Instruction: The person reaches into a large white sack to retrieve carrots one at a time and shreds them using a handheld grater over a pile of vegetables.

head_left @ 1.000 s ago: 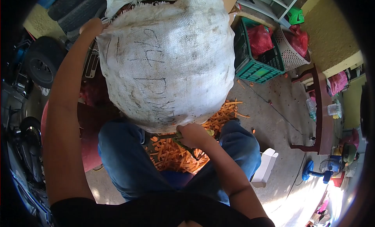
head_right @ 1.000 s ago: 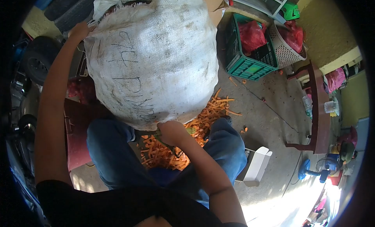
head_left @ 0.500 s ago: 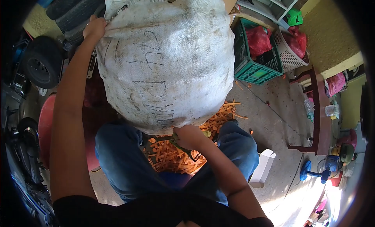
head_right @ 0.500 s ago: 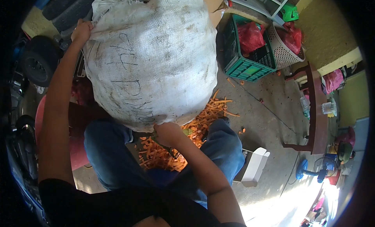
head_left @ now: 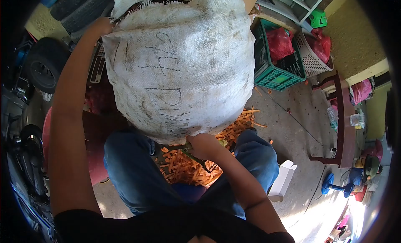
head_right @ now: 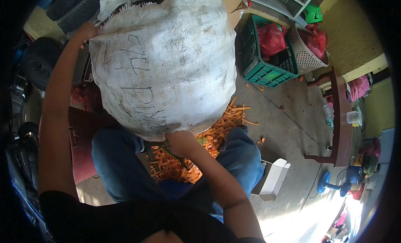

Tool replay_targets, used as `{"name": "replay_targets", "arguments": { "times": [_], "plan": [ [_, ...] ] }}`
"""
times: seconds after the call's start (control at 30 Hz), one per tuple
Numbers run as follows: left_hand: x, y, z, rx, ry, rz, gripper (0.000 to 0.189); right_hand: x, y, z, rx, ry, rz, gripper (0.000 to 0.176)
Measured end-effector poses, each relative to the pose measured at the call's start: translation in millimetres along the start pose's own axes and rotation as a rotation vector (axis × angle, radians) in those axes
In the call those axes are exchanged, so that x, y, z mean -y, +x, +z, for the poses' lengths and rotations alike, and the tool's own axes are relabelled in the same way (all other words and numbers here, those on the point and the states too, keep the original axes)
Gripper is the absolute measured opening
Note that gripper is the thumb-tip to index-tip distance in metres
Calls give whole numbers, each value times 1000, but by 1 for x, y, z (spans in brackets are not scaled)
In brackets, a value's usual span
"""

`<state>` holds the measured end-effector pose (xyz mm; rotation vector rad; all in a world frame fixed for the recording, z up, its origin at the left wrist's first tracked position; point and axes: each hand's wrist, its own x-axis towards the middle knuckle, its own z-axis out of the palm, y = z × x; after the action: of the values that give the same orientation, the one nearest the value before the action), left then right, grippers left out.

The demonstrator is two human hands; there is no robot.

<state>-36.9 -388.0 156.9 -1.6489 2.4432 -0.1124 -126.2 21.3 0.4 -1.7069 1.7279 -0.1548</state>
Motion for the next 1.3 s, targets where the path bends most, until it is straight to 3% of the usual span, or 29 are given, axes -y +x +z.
{"name": "replay_targets", "arguments": {
  "times": [0.03,0.17,0.23,0.27,0.33,0.37,0.43,0.47,0.57,0.63,0.67,0.73,0.77,0.83,0.87,0.93,1.07,1.13,1.23,1.27,1.3],
  "plan": [
    [-12,-22,-16,157,-166,-115,35,0,0,1,-4,0,2,27],
    [-2,14,1,97,-248,-140,38,1,2,0,19,1,7,27],
    [17,75,27,24,5,166,39,2,2,0,16,-10,7,27],
    [12,79,31,21,2,170,39,1,2,1,13,-19,8,27],
    [-1,78,36,-9,199,-49,40,-1,0,1,6,-18,9,28],
    [-8,79,36,-7,196,-45,40,-2,0,2,0,-15,2,28],
    [-21,71,31,154,317,-321,39,-4,-2,2,9,-18,6,29],
    [-21,66,28,154,317,-319,39,-6,-2,1,10,-18,5,29],
    [-2,68,32,6,180,-263,36,-6,-4,-4,6,-6,19,29],
    [18,79,41,-85,96,-33,38,-4,-5,-6,3,-3,17,29],
    [25,80,43,-87,98,-32,38,-4,-6,-7,-1,-2,21,29],
    [34,62,42,25,46,387,45,-6,-4,-2,-18,4,11,29],
    [26,36,34,26,46,391,45,-6,-4,0,-29,9,0,29],
    [2,-25,13,80,-468,-160,53,-6,-3,2,-23,13,3,28],
    [9,-13,20,81,-467,-163,53,-5,-2,2,-18,13,4,28],
    [24,18,35,94,-369,51,53,-2,1,3,-6,8,9,27],
    [25,43,36,57,-171,23,51,2,6,7,-41,17,-14,24],
    [17,43,34,-141,-52,-46,48,4,6,6,-52,28,-21,23],
    [5,16,25,-172,-3,-25,48,4,7,3,-75,29,-39,23],
    [8,4,17,-172,-2,-27,48,3,7,2,-89,21,-46,24],
    [11,-8,8,-141,-218,-30,51,2,7,2,-89,23,-46,24]
  ]
}}
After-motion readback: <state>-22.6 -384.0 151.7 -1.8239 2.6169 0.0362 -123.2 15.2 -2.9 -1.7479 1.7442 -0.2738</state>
